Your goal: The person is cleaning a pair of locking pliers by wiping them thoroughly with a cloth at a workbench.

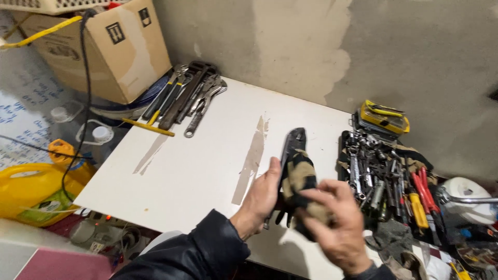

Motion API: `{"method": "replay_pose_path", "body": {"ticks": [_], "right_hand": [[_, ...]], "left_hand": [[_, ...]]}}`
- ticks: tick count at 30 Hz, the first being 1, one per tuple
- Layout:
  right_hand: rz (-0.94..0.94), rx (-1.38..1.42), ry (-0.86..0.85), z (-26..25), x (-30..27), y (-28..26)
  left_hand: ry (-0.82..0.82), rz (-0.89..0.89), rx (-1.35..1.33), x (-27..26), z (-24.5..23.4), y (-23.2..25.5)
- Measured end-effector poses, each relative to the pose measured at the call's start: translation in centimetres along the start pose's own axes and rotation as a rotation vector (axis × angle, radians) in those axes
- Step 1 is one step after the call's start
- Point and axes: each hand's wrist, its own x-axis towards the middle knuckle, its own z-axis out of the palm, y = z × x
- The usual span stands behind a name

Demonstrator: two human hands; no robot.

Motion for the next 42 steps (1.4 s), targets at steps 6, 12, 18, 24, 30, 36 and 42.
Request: {"method": "replay_pose_path", "body": {"ticks": [6, 12, 18, 24, 30, 36, 42], "right_hand": [[-0.184, -0.236, 0.112, 3.6, 2.1, 2.3], [0.045, -0.213, 0.175, 2.5, 3.4, 1.7], [-0.216, -0.141, -0.029, 3.6, 0.0, -1.9], [-0.040, -0.235, 0.175, 2.5, 3.9, 1.7], [-0.103, -0.197, 0.216, 2.3, 3.8, 1.6], [-0.301, -0.234, 0.085, 3.8, 1.0, 0.3], [-0.078, -0.291, 0.209, 1.7, 4.3, 3.6]], "left_hand": [[-0.214, 0.124, -0.004, -0.1, 0.0, -2.0], [-0.304, 0.052, -0.062, -1.8, 0.0, -0.9], [-0.120, 0.088, 0.053, 0.0, -1.0, -0.5], [-0.301, 0.020, -0.129, -1.2, 0.0, -0.6], [-0.338, 0.033, -0.105, -1.2, -0.1, -0.7], [-0.319, 0.134, 0.025, -0.3, -0.5, -1.1], [-0.423, 0.069, -0.085, -1.0, 0.2, -1.7]]}}
